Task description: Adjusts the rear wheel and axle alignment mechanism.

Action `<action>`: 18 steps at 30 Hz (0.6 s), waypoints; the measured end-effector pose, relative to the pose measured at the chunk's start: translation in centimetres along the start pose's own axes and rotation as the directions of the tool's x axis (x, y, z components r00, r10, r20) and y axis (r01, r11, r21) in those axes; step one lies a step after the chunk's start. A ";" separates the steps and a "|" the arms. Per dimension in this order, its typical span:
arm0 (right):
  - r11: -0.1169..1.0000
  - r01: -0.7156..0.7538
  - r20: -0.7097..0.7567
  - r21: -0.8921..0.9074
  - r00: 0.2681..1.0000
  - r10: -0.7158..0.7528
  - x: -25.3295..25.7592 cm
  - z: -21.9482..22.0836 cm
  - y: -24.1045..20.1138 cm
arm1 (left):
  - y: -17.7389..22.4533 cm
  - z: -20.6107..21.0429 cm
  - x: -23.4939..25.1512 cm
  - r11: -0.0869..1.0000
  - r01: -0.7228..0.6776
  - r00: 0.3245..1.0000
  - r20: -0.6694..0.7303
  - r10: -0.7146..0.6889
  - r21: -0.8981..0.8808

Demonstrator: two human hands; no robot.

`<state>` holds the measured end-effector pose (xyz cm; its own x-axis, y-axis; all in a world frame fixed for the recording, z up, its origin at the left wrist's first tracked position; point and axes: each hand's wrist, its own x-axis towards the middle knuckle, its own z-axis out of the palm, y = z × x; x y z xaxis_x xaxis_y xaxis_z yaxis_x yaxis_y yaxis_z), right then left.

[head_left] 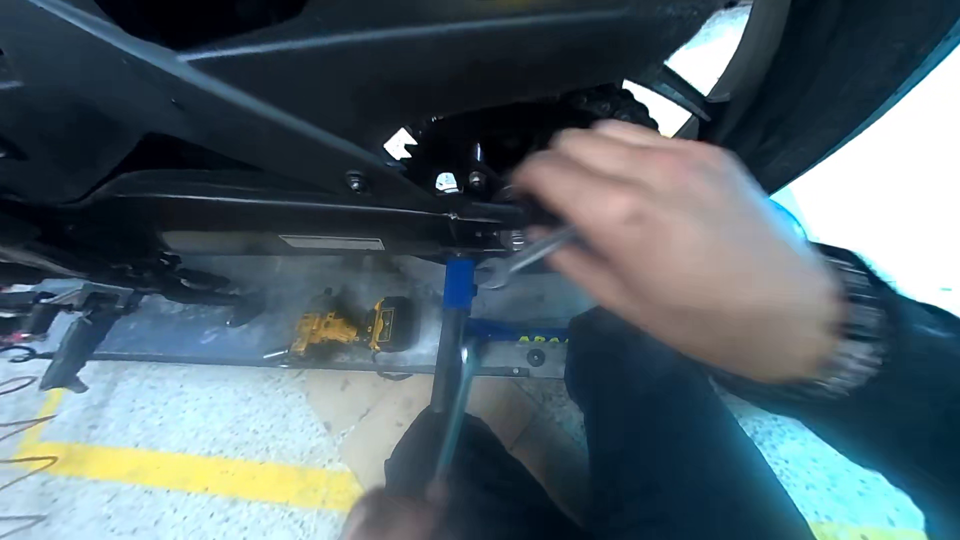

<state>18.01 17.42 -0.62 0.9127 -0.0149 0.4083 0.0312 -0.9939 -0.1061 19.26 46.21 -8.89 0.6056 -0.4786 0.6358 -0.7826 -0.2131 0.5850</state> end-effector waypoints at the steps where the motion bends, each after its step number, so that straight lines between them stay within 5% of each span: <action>1: 0.995 -0.050 -0.029 0.091 0.998 0.053 -2.1 -0.3 0.7 | -0.2 0.4 1.6 0.999 -0.007 1.000 0.028 0.005 0.053; 3: 0.936 -0.181 0.008 0.300 0.982 0.188 -6.7 0.8 2.7 | -1.3 1.7 3.9 0.988 -0.064 0.997 0.047 0.058 0.139; 5: 0.806 -0.401 0.231 0.436 0.915 0.330 -12.1 3.3 5.0 | -2.8 3.1 5.3 0.978 -0.135 0.991 0.024 0.133 0.160; 10: 0.506 -0.789 0.492 0.348 0.613 0.618 -26.0 8.5 7.5 | -4.8 4.8 6.6 0.951 -0.226 0.974 0.068 0.216 0.210; 14: 0.212 -0.932 0.572 0.292 0.349 0.742 -30.2 8.0 6.2 | -5.0 5.9 6.4 0.947 -0.197 0.980 0.031 0.196 0.255; 18: 0.197 -0.917 0.493 0.348 0.357 0.793 -31.2 8.4 5.4 | -4.7 7.5 5.7 0.916 -0.175 0.977 -0.049 0.206 0.361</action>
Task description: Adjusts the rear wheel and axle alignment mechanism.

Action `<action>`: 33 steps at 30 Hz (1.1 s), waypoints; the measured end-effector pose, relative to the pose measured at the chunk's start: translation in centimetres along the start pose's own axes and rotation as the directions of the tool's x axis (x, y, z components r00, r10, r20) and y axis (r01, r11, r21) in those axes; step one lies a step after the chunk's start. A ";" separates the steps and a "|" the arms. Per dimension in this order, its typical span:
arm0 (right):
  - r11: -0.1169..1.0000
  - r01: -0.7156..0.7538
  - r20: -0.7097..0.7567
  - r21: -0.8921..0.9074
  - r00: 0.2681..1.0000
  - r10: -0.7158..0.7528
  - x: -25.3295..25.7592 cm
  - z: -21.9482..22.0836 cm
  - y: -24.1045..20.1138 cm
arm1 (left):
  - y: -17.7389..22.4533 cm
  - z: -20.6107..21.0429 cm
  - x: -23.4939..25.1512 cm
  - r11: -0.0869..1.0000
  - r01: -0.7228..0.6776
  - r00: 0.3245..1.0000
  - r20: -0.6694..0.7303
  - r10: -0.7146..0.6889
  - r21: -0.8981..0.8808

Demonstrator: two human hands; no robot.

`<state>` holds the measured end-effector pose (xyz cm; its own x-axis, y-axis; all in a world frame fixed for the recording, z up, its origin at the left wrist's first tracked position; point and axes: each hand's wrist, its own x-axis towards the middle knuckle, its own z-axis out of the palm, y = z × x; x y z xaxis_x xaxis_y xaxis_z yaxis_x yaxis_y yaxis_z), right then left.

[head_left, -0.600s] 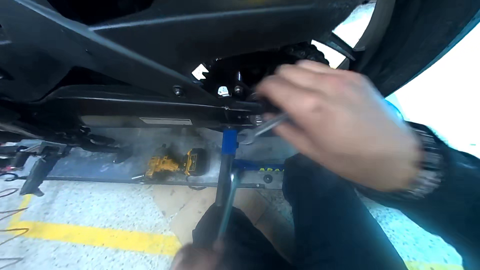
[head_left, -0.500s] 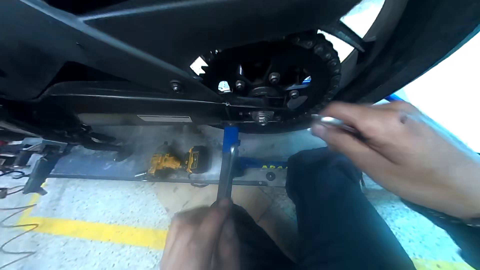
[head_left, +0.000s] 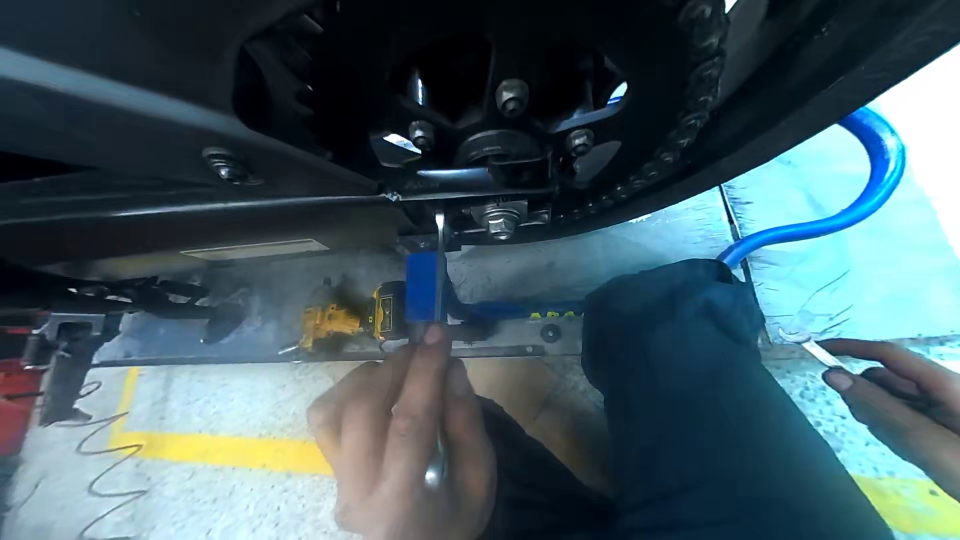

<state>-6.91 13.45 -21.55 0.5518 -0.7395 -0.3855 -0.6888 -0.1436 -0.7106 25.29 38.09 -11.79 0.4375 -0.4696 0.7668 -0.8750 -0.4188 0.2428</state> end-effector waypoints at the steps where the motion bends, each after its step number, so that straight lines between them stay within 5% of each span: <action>1: 0.999 0.013 -0.007 0.043 1.000 -0.012 -0.1 0.2 -0.2 | 0.1 0.4 -0.3 1.000 0.010 0.999 -0.031 -0.009 0.017; 6: 0.938 -0.036 0.135 0.344 0.991 -0.012 -2.2 0.5 -4.8 | 0.2 0.6 -0.1 0.999 0.029 0.998 -0.060 -0.030 -0.018; 10: 0.955 0.280 0.146 0.095 0.945 -0.292 -4.2 1.7 -7.3 | -0.2 -0.4 1.3 0.995 0.023 1.000 0.013 -0.022 -0.098; 13: 0.839 0.543 0.049 -0.017 0.839 -0.542 -4.5 3.0 -11.6 | -0.2 0.2 0.8 0.993 0.035 0.999 -0.027 -0.038 -0.112; 16: 0.744 0.658 -0.067 -0.116 0.742 -0.667 -3.9 4.6 -17.2 | 0.1 0.7 0.5 0.992 0.044 0.996 -0.073 -0.053 -0.117; 20: 0.656 0.691 -0.180 -0.304 0.634 -0.752 -2.1 6.1 -22.9 | 0.3 0.9 0.5 0.987 0.054 0.993 -0.099 -0.069 -0.150; 25: 0.519 0.675 -0.141 -0.524 0.532 -0.835 -1.3 5.2 -27.2 | 0.3 1.1 0.5 0.978 0.062 0.988 -0.124 -0.088 -0.201; 33: 0.391 0.629 -0.036 -0.672 0.500 -0.865 -0.3 5.2 -29.9 | 0.4 1.3 0.6 0.965 0.074 0.982 -0.152 -0.115 -0.252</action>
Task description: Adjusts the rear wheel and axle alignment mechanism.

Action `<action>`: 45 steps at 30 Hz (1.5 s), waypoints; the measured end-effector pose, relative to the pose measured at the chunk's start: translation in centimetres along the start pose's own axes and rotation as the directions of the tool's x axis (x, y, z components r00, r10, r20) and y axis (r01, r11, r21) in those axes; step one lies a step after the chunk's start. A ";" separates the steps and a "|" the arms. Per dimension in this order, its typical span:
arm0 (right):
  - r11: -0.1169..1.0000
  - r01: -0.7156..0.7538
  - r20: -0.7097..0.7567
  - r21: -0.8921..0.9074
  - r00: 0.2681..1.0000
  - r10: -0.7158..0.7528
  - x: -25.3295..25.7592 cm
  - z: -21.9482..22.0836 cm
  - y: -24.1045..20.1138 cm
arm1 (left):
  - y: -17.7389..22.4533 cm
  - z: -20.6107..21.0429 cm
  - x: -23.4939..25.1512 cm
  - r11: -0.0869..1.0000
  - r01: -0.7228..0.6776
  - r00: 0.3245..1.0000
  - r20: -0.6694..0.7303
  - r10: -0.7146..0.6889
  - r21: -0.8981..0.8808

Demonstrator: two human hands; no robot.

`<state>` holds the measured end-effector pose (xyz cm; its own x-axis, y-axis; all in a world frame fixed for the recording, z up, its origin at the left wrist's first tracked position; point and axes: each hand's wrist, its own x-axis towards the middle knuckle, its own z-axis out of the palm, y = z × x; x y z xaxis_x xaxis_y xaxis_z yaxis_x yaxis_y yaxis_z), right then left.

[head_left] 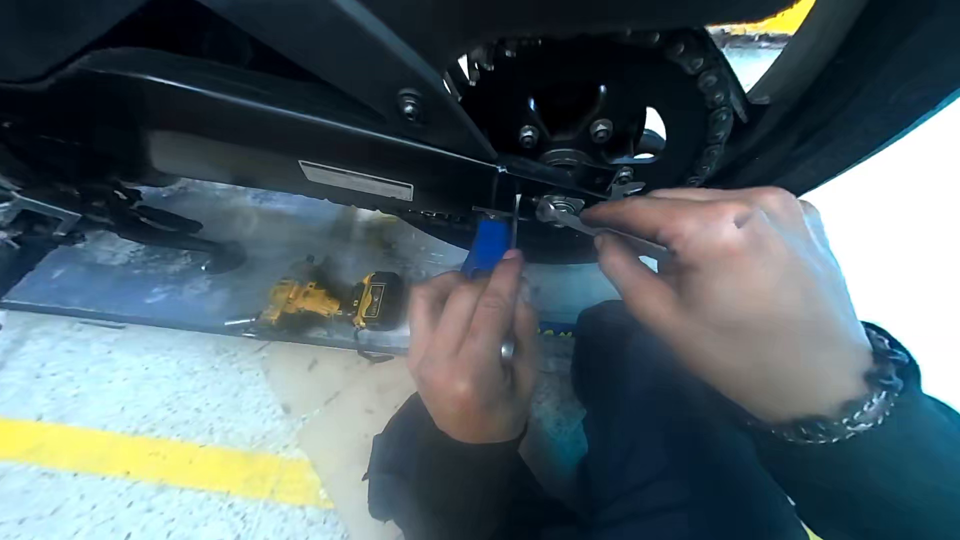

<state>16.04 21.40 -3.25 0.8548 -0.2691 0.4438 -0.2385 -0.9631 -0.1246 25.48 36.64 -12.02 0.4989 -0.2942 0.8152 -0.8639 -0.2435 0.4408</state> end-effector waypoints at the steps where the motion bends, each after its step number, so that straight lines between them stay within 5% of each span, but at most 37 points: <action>1: 1.000 0.004 0.008 -0.029 1.000 -0.004 0.4 -0.3 -0.2 | 0.0 0.0 0.0 1.000 -0.001 1.000 0.001 0.001 -0.003; 13: 0.982 0.106 0.381 -0.154 0.924 -0.040 9.1 -3.5 -3.1 | 0.0 0.1 -0.1 1.000 0.012 1.000 0.023 -0.013 0.023; 16: 0.970 0.232 0.367 -0.079 0.911 -0.188 12.4 -2.0 -1.9 | -0.1 0.1 -0.1 1.000 0.010 1.000 0.009 -0.010 0.021; 21: 0.967 0.227 0.228 -0.118 0.954 -0.196 11.8 0.6 -2.3 | -0.1 0.1 -0.1 1.000 0.013 1.000 0.007 -0.013 0.004; 26: 0.982 0.028 0.394 -0.186 0.918 0.048 8.3 -2.3 -6.5 | -0.2 0.2 0.0 1.000 -0.016 1.000 -0.017 0.016 -0.012; 30: 0.992 0.075 0.416 0.105 0.903 -0.113 7.4 -2.7 -3.7 | -0.1 0.1 0.1 1.000 0.009 1.000 -0.019 -0.009 -0.003; 34: 0.863 0.082 0.317 0.498 0.910 -0.269 6.6 -1.9 -0.4 | 0.0 0.0 0.0 1.000 0.018 1.000 -0.012 -0.018 -0.003; 43: 0.633 0.135 0.047 0.762 0.964 -0.263 4.5 -0.7 1.2 | -0.1 -0.1 -0.1 0.999 0.019 1.000 -0.006 -0.019 -0.026; 45: 0.654 0.191 -0.024 0.732 0.966 -0.256 3.8 -0.4 1.6 | 0.0 -0.1 -0.1 0.999 0.026 1.000 -0.001 -0.026 -0.024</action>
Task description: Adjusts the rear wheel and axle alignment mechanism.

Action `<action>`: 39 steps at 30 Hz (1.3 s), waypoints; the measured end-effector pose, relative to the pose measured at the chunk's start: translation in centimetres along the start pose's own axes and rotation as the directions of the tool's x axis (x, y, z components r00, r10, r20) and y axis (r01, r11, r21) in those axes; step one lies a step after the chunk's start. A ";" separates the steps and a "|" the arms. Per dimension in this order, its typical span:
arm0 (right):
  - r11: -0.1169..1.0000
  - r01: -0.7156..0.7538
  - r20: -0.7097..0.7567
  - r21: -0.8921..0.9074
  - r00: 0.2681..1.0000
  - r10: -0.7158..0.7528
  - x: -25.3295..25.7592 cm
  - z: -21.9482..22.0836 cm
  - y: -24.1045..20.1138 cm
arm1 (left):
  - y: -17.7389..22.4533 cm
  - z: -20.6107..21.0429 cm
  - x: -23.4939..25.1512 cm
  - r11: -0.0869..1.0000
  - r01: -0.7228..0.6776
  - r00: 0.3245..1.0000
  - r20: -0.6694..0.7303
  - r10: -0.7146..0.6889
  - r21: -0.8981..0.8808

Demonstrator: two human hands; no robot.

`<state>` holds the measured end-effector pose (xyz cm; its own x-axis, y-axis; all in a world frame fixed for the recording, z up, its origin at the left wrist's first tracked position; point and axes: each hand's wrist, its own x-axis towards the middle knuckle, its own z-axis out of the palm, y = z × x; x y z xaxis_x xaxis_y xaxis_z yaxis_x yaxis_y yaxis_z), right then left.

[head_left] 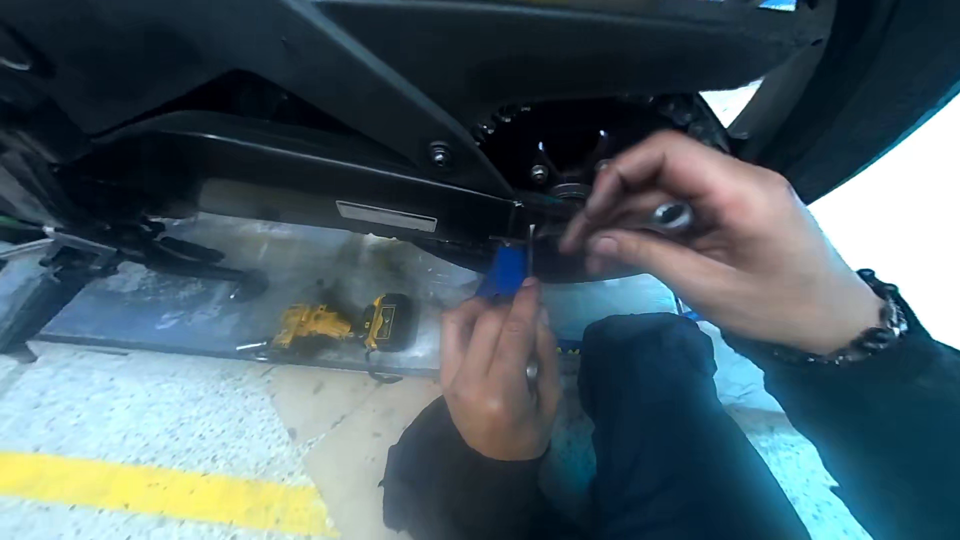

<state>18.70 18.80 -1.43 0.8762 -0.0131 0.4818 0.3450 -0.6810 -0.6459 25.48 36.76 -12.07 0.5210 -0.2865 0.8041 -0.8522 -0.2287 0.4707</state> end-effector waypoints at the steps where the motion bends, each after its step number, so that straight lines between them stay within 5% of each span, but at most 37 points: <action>1: 0.997 0.027 -0.005 -0.069 1.000 -0.027 -0.4 0.1 0.2 | 0.0 0.0 0.0 1.000 0.003 1.000 0.001 -0.003 0.005; 5: 0.937 0.154 0.077 -0.313 0.988 -0.137 -2.1 1.3 0.9 | 0.0 -0.1 0.0 1.000 0.008 1.000 0.014 -0.008 0.011; 11: 0.876 0.225 0.083 -0.426 0.974 -0.210 -1.8 3.4 0.4 | 0.0 0.2 0.1 1.000 0.011 1.000 -0.017 -0.011 -0.011; 21: 0.890 0.104 0.047 -0.443 0.995 -0.093 1.6 4.6 -0.5 | -0.4 0.2 0.0 0.999 -0.029 1.000 -0.004 0.028 -0.027; 27: 0.845 -0.113 -0.063 -0.523 0.994 0.094 2.6 7.3 -2.7 | -0.6 -0.2 -0.4 0.999 -0.032 0.999 -0.014 0.032 0.008; 39: 0.895 -0.197 -0.241 -0.401 0.965 0.104 0.5 10.0 -2.1 | -4.9 -1.4 -3.3 0.986 -0.004 0.999 -0.048 -0.004 -0.169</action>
<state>21.80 27.55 -5.71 0.8001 -0.2601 0.5406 0.0013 -0.9004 -0.4351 27.85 40.08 -16.47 0.5213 -0.2408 0.8187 -0.8505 -0.0674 0.5217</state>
